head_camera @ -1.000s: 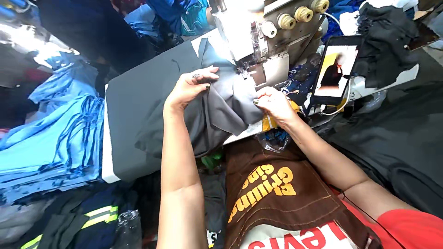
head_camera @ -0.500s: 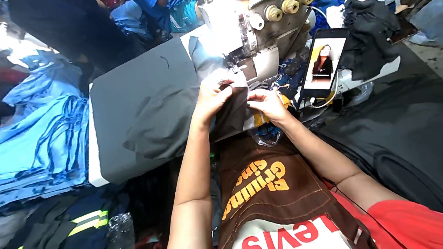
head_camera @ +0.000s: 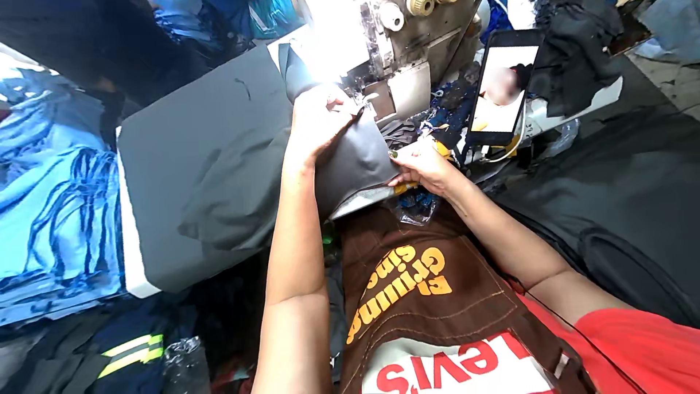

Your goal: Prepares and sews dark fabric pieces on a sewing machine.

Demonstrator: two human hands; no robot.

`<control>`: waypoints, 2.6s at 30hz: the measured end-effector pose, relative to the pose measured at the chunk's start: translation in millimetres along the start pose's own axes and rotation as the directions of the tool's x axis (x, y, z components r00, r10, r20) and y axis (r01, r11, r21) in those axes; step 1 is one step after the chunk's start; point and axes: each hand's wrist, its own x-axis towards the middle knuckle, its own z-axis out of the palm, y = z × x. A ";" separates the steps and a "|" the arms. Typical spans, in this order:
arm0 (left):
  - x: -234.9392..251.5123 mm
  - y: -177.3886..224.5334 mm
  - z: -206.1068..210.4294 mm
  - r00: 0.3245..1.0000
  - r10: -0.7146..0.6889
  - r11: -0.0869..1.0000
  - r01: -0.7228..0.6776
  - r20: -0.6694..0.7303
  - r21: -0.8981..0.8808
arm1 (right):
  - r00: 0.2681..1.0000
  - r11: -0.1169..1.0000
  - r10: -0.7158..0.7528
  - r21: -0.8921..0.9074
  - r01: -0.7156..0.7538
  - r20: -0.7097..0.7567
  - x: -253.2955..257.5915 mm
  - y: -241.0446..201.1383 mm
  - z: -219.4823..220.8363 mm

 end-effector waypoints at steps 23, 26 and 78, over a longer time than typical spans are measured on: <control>5.3 -13.6 -1.3 0.989 -0.130 0.965 0.109 -0.072 -0.238 | 0.987 0.991 -0.128 -0.062 0.122 -0.101 -7.5 5.7 5.4; 4.8 -13.2 -0.7 0.990 -0.122 0.961 0.099 -0.074 -0.257 | 0.994 0.999 -0.043 -0.016 0.042 -0.096 -6.7 4.8 0.0; -14.6 -9.0 -12.7 0.990 -0.138 0.950 0.137 0.017 -0.282 | 1.000 0.999 -0.023 -0.047 0.023 0.005 -27.6 21.2 -4.6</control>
